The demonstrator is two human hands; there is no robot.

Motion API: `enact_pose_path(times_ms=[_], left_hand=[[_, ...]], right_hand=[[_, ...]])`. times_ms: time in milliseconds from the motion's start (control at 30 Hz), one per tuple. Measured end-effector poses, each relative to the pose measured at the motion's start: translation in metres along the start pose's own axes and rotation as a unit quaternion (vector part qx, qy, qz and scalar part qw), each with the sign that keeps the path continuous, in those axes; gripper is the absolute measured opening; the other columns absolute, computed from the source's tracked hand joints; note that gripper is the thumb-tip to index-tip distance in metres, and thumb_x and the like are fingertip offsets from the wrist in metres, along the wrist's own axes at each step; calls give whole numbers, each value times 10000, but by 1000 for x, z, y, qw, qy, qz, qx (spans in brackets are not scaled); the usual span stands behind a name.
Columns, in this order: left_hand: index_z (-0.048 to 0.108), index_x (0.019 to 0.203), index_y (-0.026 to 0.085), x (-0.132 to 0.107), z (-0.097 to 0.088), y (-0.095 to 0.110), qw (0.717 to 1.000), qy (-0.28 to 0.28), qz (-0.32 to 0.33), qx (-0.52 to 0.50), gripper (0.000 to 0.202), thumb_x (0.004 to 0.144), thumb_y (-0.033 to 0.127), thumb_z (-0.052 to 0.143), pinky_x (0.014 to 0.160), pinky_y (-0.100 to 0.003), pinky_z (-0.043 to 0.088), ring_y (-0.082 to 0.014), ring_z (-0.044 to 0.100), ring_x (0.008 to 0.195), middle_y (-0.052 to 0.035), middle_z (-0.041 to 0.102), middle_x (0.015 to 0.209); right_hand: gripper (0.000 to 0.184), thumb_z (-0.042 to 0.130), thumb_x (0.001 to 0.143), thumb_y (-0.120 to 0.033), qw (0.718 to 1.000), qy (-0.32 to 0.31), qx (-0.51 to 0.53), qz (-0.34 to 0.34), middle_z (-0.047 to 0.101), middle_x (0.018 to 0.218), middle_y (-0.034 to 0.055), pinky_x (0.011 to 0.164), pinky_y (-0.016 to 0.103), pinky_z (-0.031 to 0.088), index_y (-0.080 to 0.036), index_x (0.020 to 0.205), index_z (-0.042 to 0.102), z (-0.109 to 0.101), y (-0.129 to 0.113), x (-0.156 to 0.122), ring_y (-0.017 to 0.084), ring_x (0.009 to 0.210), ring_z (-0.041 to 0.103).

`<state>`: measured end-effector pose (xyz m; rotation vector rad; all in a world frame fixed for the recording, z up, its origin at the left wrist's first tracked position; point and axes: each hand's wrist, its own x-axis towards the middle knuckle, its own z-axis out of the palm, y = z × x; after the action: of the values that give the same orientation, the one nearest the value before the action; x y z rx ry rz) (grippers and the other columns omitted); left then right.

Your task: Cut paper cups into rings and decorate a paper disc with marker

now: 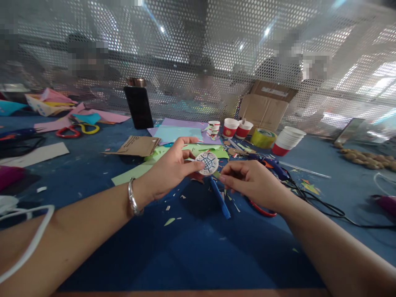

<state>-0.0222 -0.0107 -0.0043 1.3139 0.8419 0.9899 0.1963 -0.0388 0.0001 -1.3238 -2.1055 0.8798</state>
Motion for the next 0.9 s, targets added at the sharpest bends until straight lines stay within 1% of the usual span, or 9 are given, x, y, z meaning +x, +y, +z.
enact_pose_path(times_ms=[133, 233, 400, 633, 800, 900], left_hand=[[418, 1298, 219, 0, -1, 0, 1000, 8, -2, 6, 606, 798, 223, 761, 672, -324, 605, -183, 672, 818, -32, 652, 933], [426, 1301, 217, -1, -1, 0, 1000, 17, -4, 8, 606, 798, 225, 763, 646, -301, 594, -180, 672, 813, -40, 651, 947], [436, 1274, 219, -1, -1, -1, 1000, 15, -5, -12, 559, 814, 232, 752, 686, -334, 612, -170, 674, 787, -23, 639, 920], [451, 1262, 217, -1, -3, -3, 1000, 20, -15, -16, 550, 809, 262, 759, 723, -351, 611, -171, 681, 778, -8, 640, 878], [470, 1224, 216, 1, -3, -4, 999, 13, -28, -29, 525, 798, 270, 771, 694, -312, 593, -164, 677, 796, -16, 660, 902], [474, 1188, 218, 1, -4, -4, 999, 12, -39, -26, 516, 784, 292, 785, 669, -307, 583, -174, 678, 795, -14, 664, 877]], right_hand=[[193, 578, 925, -343, 1000, -10, 15, 11, 634, 713, -27, 606, 232, 447, -197, 827, 657, 2, 0, 1, 120, 647, 583], [187, 578, 926, -340, 999, -14, 34, 18, 643, 702, -24, 599, 228, 472, -199, 837, 661, 4, 0, 1, 118, 630, 608], [163, 600, 909, -339, 996, -13, 79, 48, 642, 667, -22, 558, 226, 492, -199, 854, 661, 6, 1, 4, 108, 564, 600], [212, 597, 917, -374, 988, -16, 131, 82, 630, 657, -26, 534, 200, 478, -175, 882, 659, 7, 2, 7, 85, 544, 576], [219, 611, 904, -380, 983, -12, 152, 106, 619, 643, -28, 500, 186, 458, -166, 872, 649, 8, 1, 8, 78, 529, 562], [226, 603, 911, -384, 981, -16, 158, 111, 614, 639, -27, 495, 184, 455, -166, 871, 653, 9, 1, 10, 78, 529, 563]])
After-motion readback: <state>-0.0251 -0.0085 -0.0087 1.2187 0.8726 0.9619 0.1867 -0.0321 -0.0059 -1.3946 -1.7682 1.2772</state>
